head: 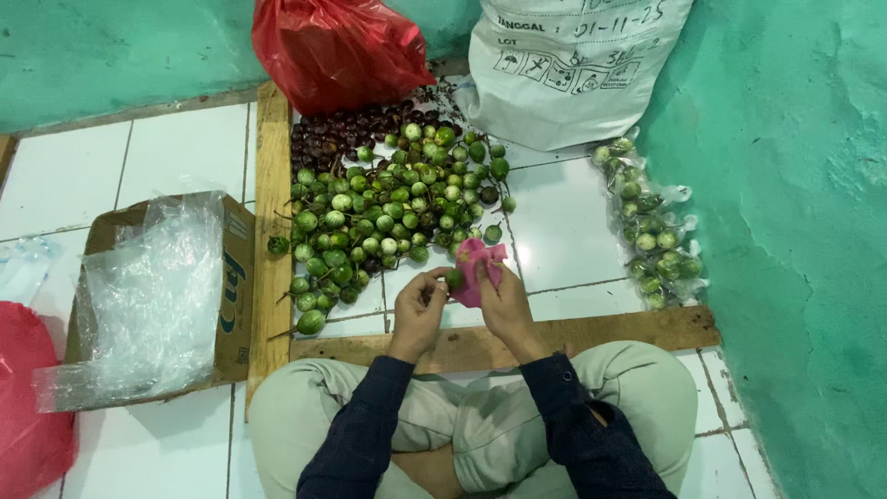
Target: Sorting small green vegetables and placing them into individual plastic bags
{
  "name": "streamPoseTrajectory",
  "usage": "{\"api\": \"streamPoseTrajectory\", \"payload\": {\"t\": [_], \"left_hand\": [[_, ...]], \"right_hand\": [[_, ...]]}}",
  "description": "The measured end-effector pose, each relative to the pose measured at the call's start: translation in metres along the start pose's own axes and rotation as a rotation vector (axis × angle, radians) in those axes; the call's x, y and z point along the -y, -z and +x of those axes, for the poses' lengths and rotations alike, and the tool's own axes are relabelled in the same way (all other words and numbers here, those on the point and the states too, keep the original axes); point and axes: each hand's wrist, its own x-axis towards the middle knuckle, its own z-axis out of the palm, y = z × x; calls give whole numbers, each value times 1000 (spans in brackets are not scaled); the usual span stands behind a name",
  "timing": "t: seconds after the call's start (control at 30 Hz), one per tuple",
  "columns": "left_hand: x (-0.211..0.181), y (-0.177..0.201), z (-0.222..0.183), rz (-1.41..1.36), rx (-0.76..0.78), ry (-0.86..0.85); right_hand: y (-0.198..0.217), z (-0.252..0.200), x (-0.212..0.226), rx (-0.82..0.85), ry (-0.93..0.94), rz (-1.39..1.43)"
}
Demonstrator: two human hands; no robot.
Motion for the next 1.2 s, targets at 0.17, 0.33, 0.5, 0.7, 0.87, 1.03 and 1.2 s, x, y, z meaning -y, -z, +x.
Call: {"api": "streamPoseTrajectory", "payload": {"t": [0.17,0.33,0.5,0.7,0.87,1.03,1.2], "left_hand": [[19,12,1,49,-25,-2],[7,7,1,24,17,-7],[-10,2,0,-24,-19,-23],[17,12,0,21,-38,25],[0,-1,1,2,-10,-3],[-28,-1,-1,27,-13,-43],[31,11,1,95,6,-61]], "right_hand": [[-9,-12,35,199,217,-204],[-5,-14,22,91,109,-222],[-4,-10,26,46,55,-56],[-8,-9,30,208,189,-179],[-9,-7,0,41,92,-149],[-2,-6,28,-70,-15,-41],[-6,-16,53,208,173,-197]]}}
